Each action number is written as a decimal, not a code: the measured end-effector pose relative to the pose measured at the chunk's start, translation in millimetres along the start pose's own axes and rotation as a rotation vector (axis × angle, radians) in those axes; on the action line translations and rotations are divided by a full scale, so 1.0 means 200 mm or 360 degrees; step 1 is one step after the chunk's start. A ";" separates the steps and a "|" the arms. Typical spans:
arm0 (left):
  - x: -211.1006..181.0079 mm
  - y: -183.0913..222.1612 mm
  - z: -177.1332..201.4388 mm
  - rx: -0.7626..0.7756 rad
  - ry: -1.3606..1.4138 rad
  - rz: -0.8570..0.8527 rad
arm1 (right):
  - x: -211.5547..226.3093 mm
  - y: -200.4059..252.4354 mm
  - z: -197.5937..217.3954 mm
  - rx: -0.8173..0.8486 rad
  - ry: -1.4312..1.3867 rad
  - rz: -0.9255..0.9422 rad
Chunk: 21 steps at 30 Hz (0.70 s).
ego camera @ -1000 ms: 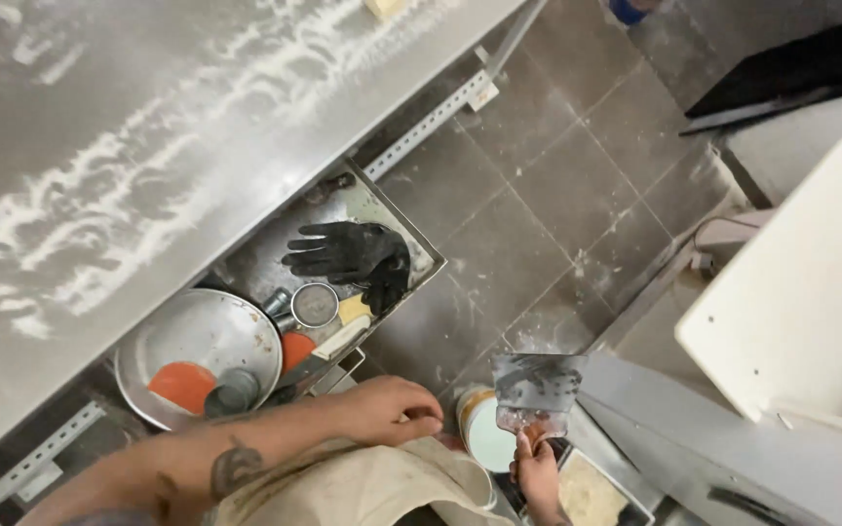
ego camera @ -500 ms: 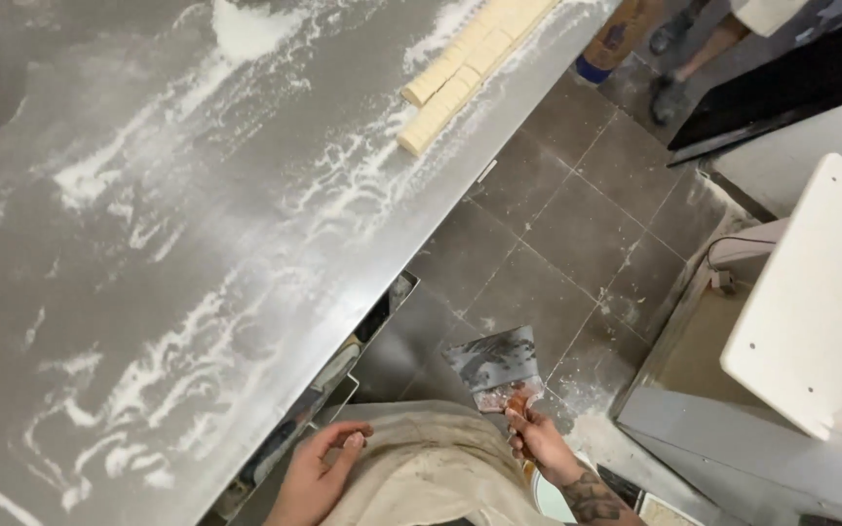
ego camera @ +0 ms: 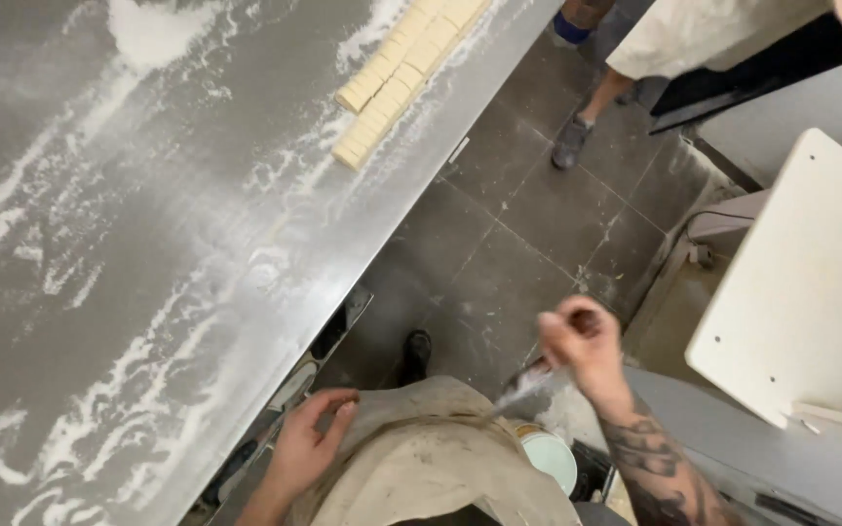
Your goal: Picking up small, square-cut pieces of dough from a floured workbench and arranging them in neat rows on a large black baking tray.
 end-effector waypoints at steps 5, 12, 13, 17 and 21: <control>0.24 0.24 -0.09 -0.0027 -0.0228 0.0579 | 0.38 -0.29 -1.06 0.1416 0.0225 0.0431; -0.08 0.26 -0.08 -0.0635 -0.0145 0.0978 | 0.73 -0.60 -1.64 0.1661 0.0019 0.0598; -0.10 0.20 -0.07 -0.0730 -0.0039 0.0949 | 0.72 -0.69 -1.68 0.1742 0.0040 0.0454; -0.21 -0.10 0.06 -0.0992 0.0269 0.0843 | 0.66 -1.08 -1.70 0.1812 0.0334 0.0060; -0.44 -0.61 0.32 -0.0803 0.0159 0.0638 | 0.60 -1.57 -1.46 0.1831 0.0021 0.0040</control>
Point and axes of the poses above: each hand's wrist, its own y-axis away from the middle knuckle, its own z-axis out of the back of the hand, x = y × z, the point moved 1 cm from there along -y, towards the middle knuckle, and after that the axes turned 12 degrees about -y, right-handed, at the moved point
